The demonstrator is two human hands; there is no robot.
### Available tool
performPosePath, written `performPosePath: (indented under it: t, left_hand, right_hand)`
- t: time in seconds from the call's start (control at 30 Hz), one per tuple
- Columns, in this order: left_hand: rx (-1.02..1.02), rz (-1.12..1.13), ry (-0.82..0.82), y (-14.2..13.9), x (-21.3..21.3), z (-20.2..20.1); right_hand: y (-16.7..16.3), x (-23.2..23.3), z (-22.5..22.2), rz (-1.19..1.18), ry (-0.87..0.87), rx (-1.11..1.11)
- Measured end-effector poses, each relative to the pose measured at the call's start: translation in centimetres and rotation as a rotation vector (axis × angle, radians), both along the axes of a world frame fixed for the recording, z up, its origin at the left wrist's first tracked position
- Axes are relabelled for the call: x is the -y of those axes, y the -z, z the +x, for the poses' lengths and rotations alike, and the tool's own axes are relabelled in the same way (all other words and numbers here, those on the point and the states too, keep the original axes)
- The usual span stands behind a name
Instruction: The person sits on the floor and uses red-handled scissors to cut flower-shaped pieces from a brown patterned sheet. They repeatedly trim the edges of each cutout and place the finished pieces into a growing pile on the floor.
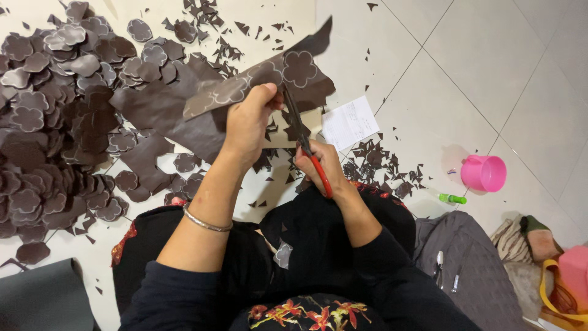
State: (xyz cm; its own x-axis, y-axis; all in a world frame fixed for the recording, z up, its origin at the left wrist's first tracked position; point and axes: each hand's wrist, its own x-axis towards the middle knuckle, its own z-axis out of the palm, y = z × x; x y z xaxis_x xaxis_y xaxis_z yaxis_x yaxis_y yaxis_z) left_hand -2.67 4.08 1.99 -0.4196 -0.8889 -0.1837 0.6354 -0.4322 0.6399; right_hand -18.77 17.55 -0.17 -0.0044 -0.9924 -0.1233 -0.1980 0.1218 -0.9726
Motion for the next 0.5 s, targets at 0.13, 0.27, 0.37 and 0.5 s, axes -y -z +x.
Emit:
performPosePath:
  t: [0.13, 0.27, 0.37, 0.5]
  left_hand:
    - [0.218, -0.019, 0.051, -0.7, -0.6, 0.1]
    - [0.3, -0.056, 0.112, -2.3, -1.2, 0.7]
    - [0.342, -0.197, 0.103, -3.5, -1.6, 0.7]
    - [0.404, -0.287, 0.093, -4.2, -2.2, 0.7]
  right_hand:
    - [0.1, -0.1, -0.2, 0.063, -0.053, 0.114]
    - [0.0, -0.2, -0.3, 0.1, -0.084, 0.209]
    - [-0.6, -0.2, -0.4, 0.094, -0.103, 0.217]
    - [-1.5, -0.1, -0.6, 0.058, -0.114, 0.209]
